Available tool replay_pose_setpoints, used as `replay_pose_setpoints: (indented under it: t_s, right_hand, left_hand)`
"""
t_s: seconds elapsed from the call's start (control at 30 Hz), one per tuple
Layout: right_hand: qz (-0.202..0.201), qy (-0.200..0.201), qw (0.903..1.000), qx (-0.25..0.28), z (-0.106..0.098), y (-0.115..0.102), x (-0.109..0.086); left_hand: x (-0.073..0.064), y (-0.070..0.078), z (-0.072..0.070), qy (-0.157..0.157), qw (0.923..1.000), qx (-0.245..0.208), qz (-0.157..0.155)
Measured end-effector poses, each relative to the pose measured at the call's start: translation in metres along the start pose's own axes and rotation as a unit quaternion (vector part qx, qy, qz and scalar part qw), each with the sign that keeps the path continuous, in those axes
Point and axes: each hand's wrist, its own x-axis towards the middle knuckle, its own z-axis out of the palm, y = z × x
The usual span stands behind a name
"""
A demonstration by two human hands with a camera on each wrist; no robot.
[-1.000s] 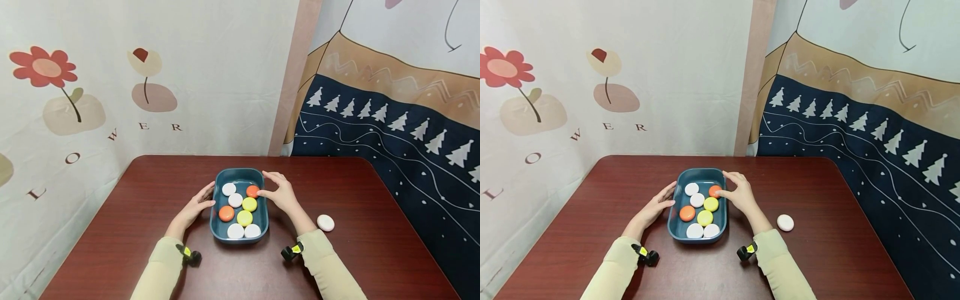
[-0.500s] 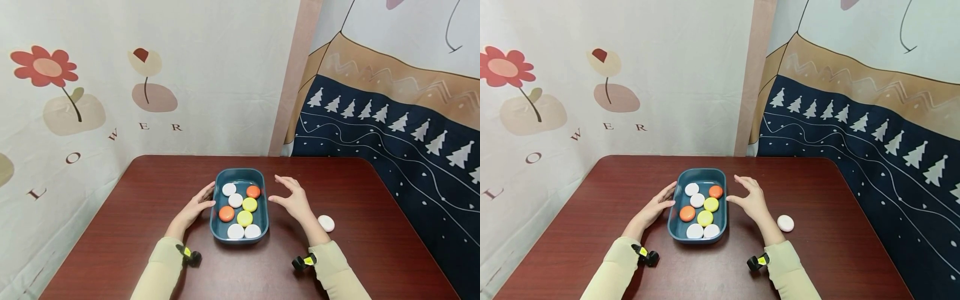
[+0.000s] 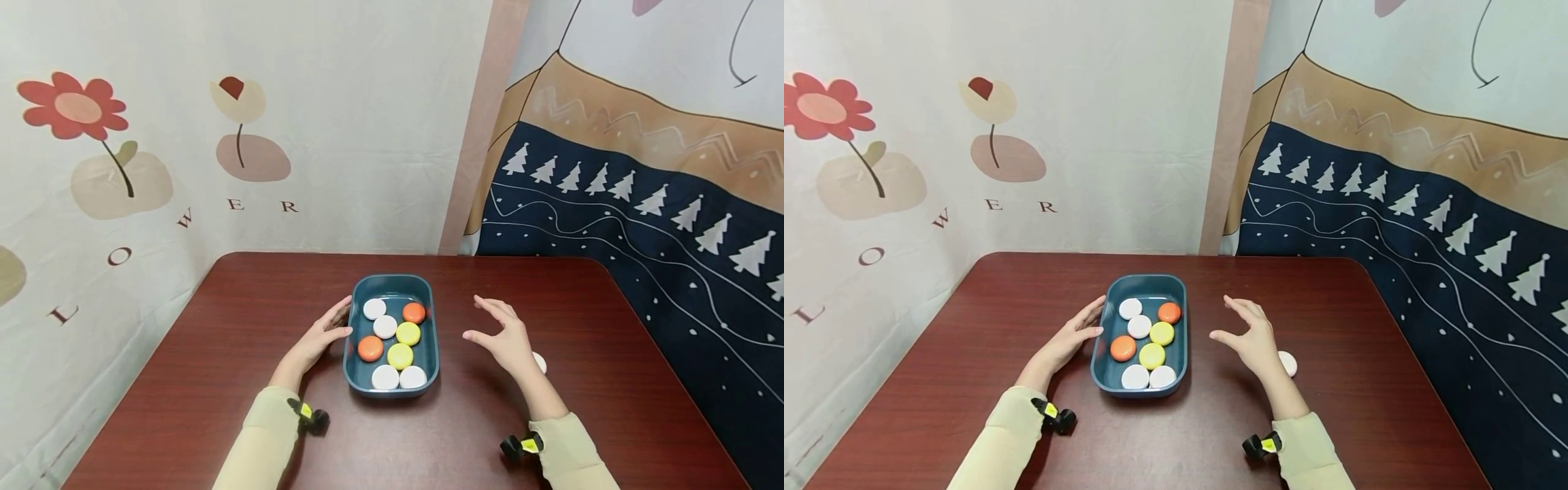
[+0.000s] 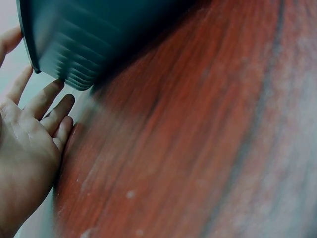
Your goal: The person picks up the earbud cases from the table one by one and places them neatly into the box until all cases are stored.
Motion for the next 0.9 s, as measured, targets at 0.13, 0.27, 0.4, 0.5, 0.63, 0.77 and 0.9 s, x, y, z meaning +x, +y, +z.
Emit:
replay_pose_setpoints:
  t_s: [0.13,0.27,0.4,0.5,0.63,0.77,0.9]
  right_hand:
    - [0.002,0.011,0.9998,-0.017,-0.01,0.003,-0.007]
    - [0.013,0.017,0.9992,-0.035,-0.022,0.004,-0.013]
    - [0.02,0.019,0.9987,-0.042,-0.032,0.007,-0.02]
    - [0.026,0.019,0.9985,-0.045,-0.037,0.01,-0.024]
    - [0.036,0.018,0.9986,-0.034,-0.044,0.011,-0.028]
    - [0.036,0.021,0.9982,-0.042,-0.051,0.012,-0.033]
    - [0.038,0.016,0.9978,-0.051,-0.061,0.015,-0.038]
  left_hand:
    - [0.0,-0.001,0.001,0.005,0.9999,0.01,0.001]
    - [0.0,-0.001,0.001,0.005,0.9998,0.017,0.007]
    - [0.0,-0.003,0.001,0.008,0.9994,0.031,0.011]
    - [0.0,-0.003,0.0,0.007,0.9992,0.037,0.015]
    - [0.0,-0.002,0.0,0.007,0.9996,0.024,0.014]
    - [-0.001,-0.001,0.001,0.007,0.9999,0.014,0.006]
    - [-0.002,0.001,0.001,0.006,1.0,0.007,-0.002]
